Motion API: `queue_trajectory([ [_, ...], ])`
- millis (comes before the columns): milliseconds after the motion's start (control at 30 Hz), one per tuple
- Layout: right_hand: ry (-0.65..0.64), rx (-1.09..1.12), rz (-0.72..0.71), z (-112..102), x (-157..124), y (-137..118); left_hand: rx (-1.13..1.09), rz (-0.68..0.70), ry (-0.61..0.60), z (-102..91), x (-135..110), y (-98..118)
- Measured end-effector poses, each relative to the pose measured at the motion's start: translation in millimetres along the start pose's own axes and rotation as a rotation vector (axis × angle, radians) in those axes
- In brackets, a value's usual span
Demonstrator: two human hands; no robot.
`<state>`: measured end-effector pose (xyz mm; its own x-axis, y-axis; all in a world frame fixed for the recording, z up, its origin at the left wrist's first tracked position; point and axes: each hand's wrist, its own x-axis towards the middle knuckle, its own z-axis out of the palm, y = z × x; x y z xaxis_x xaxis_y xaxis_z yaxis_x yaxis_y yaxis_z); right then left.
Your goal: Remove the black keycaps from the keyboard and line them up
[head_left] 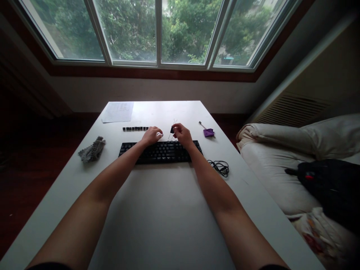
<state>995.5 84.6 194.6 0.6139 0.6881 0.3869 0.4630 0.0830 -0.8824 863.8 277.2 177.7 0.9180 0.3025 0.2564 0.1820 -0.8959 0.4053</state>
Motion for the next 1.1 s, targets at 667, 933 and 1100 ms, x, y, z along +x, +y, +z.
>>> queue_trajectory([
  [667,-0.124,-0.287,-0.095,9,-4,-19,0.016,0.079,-0.045,-5.6,-49,35],
  [933,-0.11,-0.32,-0.049,15,-3,-18,0.008,0.059,-0.034,-8.4,-58,39],
  [1100,-0.158,-0.407,-0.083,22,-3,-21,0.014,0.066,-0.011,-7.9,-62,38],
])
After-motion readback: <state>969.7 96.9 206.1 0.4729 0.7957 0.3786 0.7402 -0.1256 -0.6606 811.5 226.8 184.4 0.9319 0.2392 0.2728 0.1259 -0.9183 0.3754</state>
